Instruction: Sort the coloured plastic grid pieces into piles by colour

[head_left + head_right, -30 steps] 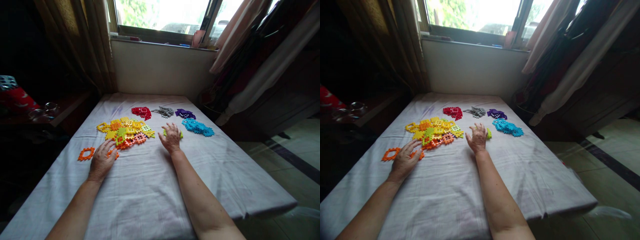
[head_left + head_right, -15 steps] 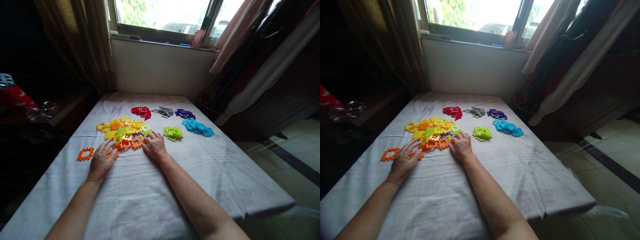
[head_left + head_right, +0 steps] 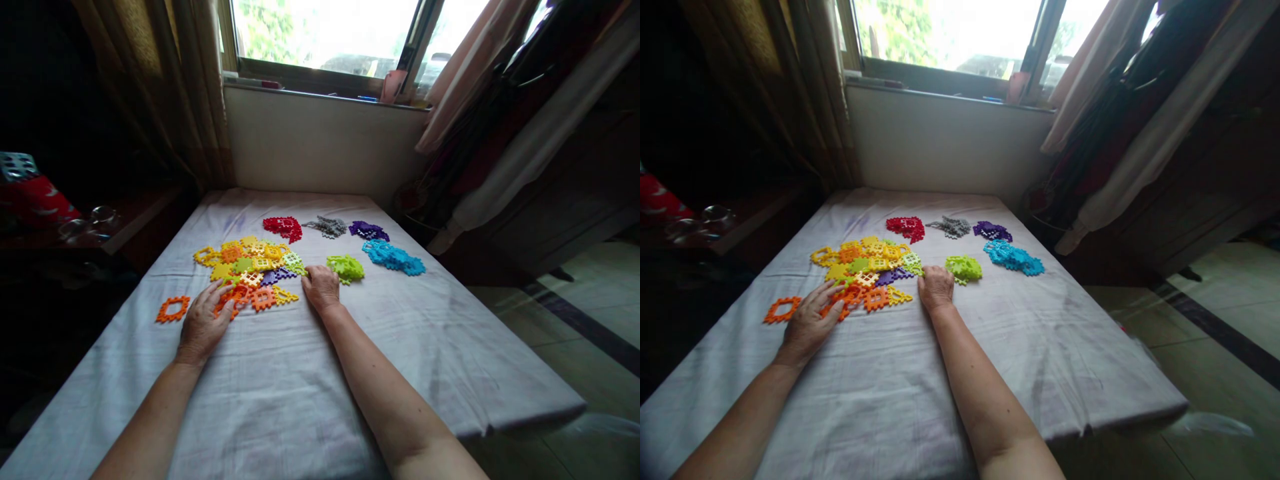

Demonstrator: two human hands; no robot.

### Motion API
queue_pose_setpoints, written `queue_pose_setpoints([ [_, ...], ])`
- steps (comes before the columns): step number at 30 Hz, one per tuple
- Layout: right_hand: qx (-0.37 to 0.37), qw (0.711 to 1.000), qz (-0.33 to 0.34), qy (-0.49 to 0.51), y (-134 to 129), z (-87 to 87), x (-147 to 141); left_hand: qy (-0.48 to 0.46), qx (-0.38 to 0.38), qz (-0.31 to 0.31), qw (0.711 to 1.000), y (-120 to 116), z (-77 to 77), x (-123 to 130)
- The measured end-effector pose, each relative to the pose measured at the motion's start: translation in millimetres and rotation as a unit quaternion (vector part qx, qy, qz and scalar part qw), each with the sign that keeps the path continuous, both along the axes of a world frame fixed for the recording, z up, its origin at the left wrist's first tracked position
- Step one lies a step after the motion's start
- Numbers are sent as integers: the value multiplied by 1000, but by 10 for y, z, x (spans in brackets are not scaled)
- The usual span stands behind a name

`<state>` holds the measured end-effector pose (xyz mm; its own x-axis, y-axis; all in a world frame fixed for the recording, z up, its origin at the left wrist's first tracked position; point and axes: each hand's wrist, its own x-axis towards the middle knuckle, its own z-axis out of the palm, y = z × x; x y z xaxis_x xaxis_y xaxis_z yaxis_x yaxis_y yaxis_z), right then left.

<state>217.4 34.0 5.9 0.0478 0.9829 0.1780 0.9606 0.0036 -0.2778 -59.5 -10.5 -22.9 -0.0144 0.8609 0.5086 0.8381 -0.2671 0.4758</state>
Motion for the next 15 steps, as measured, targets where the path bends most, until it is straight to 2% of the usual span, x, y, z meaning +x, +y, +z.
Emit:
queue_pose_setpoints([
  [5,27,1000,4,14,2,-55,11,1,-2,3,1000,-8,16,10],
  [9,97,994,-24,41,-40,-28,166,2,-4,2,1000,-11,32,19],
  [12,140,985,-82,60,-57,-1,405,3,-8,-4,1000,-11,37,16],
  [15,165,967,-173,91,-54,-29,704,-2,-5,-6,1000,-12,34,10],
])
